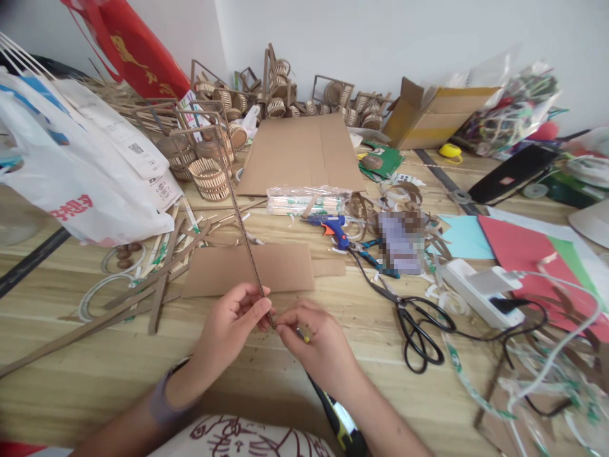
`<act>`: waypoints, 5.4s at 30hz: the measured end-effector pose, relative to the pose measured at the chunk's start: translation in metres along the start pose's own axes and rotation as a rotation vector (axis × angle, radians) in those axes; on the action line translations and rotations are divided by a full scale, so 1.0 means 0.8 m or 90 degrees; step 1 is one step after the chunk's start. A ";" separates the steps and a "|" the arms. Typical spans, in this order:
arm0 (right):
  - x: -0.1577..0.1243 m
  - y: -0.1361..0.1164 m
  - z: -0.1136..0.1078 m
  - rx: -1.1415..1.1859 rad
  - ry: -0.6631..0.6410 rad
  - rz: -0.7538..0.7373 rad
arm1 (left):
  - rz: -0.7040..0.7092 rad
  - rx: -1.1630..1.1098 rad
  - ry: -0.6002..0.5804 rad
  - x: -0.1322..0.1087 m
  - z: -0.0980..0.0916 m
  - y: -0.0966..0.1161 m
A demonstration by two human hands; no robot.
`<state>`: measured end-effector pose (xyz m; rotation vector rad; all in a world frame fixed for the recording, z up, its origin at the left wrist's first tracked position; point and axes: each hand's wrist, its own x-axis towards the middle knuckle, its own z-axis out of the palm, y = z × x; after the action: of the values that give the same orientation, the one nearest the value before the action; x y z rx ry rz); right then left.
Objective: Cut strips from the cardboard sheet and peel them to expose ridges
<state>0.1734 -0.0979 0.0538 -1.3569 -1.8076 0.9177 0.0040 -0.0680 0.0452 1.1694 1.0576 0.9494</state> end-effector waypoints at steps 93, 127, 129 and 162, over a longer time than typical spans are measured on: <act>0.002 0.014 -0.008 -0.121 0.118 -0.193 | 0.178 0.370 -0.099 -0.012 0.001 -0.006; -0.001 0.026 0.013 -0.094 0.144 -0.169 | 0.073 0.395 -0.183 -0.007 0.000 -0.010; -0.001 0.026 0.014 -0.103 0.145 -0.170 | 0.058 0.368 -0.196 -0.007 0.000 -0.010; -0.008 0.019 0.017 -0.327 0.248 -0.351 | 0.051 0.232 -0.210 -0.007 -0.001 -0.011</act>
<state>0.1704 -0.1026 0.0331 -1.1142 -2.0079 -0.1058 0.0021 -0.0744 0.0371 1.6173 0.9415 0.6067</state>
